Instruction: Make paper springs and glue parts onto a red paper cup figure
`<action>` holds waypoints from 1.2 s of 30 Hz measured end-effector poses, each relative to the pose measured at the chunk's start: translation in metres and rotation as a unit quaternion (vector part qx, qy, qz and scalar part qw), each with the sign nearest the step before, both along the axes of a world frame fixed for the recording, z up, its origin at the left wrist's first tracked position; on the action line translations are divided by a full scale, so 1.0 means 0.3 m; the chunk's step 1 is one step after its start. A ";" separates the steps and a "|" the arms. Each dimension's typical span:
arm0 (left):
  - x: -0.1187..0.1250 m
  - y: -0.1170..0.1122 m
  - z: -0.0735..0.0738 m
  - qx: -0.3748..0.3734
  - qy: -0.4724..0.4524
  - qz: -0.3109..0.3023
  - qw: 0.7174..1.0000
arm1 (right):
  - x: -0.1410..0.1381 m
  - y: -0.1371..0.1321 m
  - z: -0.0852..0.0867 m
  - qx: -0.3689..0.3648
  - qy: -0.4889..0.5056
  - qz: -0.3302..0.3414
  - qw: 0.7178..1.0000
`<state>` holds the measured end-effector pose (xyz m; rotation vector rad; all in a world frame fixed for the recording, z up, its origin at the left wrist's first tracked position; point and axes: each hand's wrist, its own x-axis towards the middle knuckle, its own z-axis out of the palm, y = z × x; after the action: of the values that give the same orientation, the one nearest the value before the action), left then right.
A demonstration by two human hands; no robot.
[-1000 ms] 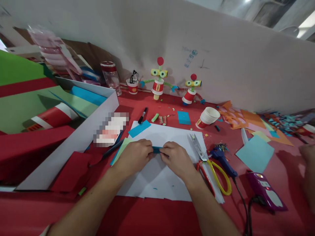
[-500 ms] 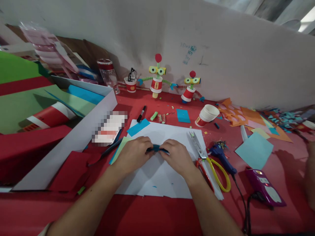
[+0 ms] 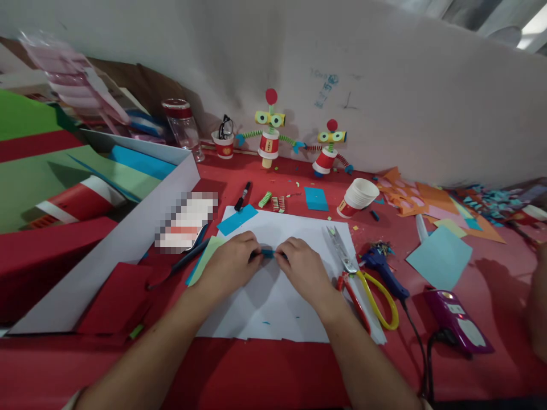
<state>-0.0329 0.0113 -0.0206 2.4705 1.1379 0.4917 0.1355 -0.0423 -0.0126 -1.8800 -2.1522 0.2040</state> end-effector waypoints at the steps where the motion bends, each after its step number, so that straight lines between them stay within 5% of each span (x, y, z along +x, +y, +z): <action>1: 0.001 0.002 0.000 -0.013 -0.011 0.002 1.000 | 0.000 0.000 -0.001 -0.004 0.009 -0.006 1.000; 29: 0.006 0.002 0.008 -0.066 -0.026 0.120 0.990 | 0.022 0.016 -0.029 -0.043 0.182 -0.059 0.981; 36: -0.006 0.007 0.005 -0.065 -0.043 0.141 0.987 | 0.034 -0.012 -0.014 -0.043 0.055 -0.007 0.998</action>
<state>-0.0348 0.0133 -0.0191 2.1670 1.4429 0.5772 0.1457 -0.0460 -0.0167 -1.8838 -2.0869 0.3945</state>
